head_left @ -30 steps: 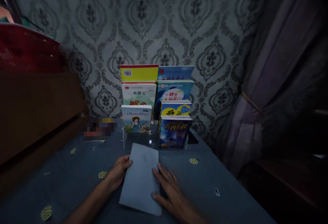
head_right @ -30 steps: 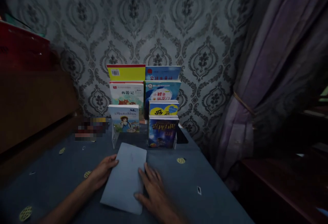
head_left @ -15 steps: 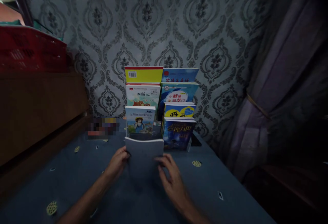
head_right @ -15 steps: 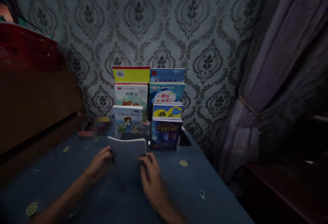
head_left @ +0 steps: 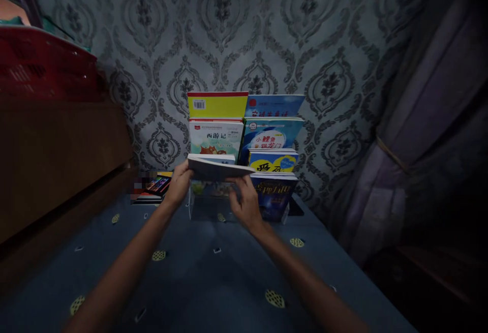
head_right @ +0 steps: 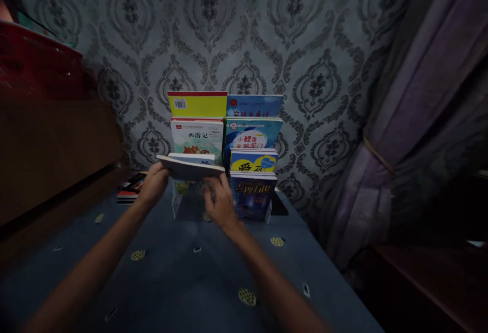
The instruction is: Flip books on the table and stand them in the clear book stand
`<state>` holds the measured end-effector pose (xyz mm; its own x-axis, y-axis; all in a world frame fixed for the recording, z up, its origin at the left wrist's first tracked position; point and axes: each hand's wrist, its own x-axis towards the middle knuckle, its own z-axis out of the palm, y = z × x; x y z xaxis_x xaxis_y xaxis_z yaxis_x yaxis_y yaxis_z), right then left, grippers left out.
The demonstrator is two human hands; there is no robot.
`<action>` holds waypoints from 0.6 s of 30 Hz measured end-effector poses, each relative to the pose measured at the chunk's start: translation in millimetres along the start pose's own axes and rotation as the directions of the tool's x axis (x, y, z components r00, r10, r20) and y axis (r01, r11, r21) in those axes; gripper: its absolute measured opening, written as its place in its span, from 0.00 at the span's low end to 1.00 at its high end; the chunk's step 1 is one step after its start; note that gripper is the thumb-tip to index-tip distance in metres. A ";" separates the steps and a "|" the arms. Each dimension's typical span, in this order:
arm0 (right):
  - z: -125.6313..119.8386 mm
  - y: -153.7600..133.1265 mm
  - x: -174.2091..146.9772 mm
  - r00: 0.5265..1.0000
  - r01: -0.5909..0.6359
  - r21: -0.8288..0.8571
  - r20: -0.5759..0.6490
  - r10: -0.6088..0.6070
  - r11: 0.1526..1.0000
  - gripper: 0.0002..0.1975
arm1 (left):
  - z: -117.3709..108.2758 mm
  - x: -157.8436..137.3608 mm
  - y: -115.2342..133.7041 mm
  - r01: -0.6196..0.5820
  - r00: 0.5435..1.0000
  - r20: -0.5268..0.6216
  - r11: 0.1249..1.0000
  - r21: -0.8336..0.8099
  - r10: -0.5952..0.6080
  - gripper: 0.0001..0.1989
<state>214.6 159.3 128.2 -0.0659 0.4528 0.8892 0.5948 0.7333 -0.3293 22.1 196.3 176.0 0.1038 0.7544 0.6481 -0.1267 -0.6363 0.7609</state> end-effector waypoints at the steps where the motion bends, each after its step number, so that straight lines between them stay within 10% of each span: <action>1: 3.4 3.8 7.8 1.000 0.005 -0.010 -0.011 -0.005 1.000 0.11 | -0.4 9.1 -3.3 -0.014 1.000 -0.016 1.000 -0.018 0.014 0.18; 12: 28.0 30.6 18.5 0.985 -0.142 -0.058 0.094 0.147 0.988 0.12 | -4.6 23.5 -62.7 0.003 0.993 -0.116 1.000 -0.012 -0.004 0.16; 18: 28.4 43.1 17.3 0.965 -0.201 -0.152 0.137 0.222 0.968 0.11 | -5.6 11.4 -69.4 -0.046 0.958 -0.254 0.942 0.333 0.136 0.12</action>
<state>216.4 213.1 120.3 -0.0413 0.6695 0.7417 0.7107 0.5415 -0.4491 26.6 250.0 130.3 -0.1683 0.6767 0.7168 0.2045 -0.6874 0.6969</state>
